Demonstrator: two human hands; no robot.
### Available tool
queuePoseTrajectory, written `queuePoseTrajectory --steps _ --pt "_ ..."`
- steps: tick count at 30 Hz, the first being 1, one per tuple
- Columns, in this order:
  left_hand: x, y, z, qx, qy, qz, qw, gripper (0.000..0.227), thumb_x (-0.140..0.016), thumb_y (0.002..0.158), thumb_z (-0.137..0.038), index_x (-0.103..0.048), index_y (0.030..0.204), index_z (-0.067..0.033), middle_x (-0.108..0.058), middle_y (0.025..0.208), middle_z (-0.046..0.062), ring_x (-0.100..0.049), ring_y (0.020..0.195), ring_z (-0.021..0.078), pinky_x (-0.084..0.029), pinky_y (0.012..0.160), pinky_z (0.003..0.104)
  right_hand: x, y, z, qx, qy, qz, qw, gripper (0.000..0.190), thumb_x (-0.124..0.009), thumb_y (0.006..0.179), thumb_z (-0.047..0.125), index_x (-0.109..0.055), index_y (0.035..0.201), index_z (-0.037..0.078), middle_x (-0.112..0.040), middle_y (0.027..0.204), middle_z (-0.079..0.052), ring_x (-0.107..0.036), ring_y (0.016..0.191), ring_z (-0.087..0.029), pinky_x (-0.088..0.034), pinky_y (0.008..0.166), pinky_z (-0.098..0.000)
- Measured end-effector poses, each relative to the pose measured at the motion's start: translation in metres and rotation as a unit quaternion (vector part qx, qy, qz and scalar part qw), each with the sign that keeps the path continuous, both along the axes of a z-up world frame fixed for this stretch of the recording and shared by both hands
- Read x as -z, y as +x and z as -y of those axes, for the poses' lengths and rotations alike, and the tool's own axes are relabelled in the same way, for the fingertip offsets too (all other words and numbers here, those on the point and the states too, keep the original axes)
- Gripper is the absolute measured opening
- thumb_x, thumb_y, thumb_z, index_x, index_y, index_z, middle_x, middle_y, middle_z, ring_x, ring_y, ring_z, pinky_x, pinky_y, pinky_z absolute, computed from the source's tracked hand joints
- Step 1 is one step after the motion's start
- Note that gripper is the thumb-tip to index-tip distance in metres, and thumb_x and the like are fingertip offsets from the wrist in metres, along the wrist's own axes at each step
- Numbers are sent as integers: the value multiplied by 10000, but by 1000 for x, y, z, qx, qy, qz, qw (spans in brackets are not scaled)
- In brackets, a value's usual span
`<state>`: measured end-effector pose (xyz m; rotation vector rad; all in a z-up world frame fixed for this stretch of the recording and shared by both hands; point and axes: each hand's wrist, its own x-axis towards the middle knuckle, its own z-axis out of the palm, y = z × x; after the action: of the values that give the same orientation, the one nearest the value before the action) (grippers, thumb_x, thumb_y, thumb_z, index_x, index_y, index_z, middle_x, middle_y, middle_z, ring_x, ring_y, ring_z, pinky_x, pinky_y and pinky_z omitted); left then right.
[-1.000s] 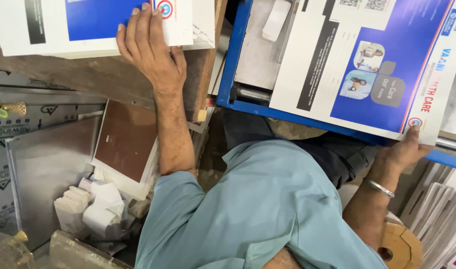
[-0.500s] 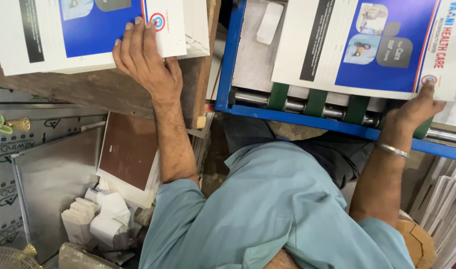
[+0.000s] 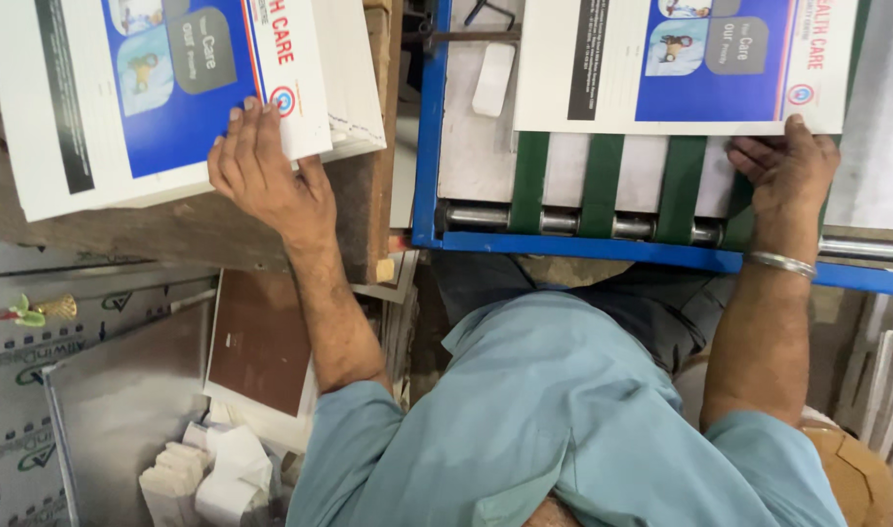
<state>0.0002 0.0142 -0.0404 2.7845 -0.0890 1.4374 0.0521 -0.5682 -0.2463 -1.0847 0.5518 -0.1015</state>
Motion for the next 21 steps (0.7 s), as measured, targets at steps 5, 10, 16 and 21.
queuePoseTrajectory --steps 5,10,16,21 --pt "-22 -10 -1 32 -2 -65 997 345 -698 1052 -259 -681 1336 -64 -685 1383 103 -592 1318 284 -377 1140 482 11 -5 3 20 -15 -7 1000 332 -596 1132 195 -489 1333 -47 -673 1121 -208 -772 865 -321 -710 734 -438" --pt "-52 -22 -12 65 -3 -181 981 405 -771 1019 -251 -683 1357 -45 -680 1375 124 -597 1302 318 -388 1120 478 2 -26 -18 4 15 22 1000 299 -626 1109 162 -513 1311 -28 -690 1130 -209 -752 910 -300 -703 769 -418" --pt "-94 -12 -45 149 -156 -241 946 287 -697 1061 -231 -723 1246 -14 -697 1184 133 -624 1054 340 -464 941 419 -59 -32 -66 -73 2 42 996 331 -613 1111 173 -558 1350 -48 -702 1139 -181 -755 958 -264 -676 825 -368" --pt "-87 0 -23 121 -376 -31 918 264 -621 1085 -242 -699 1075 9 -602 968 126 -575 896 309 -425 736 376 -127 -27 -122 -197 27 138 970 377 -591 1094 201 -539 1385 -34 -692 1218 -187 -740 1044 -277 -652 903 -402"
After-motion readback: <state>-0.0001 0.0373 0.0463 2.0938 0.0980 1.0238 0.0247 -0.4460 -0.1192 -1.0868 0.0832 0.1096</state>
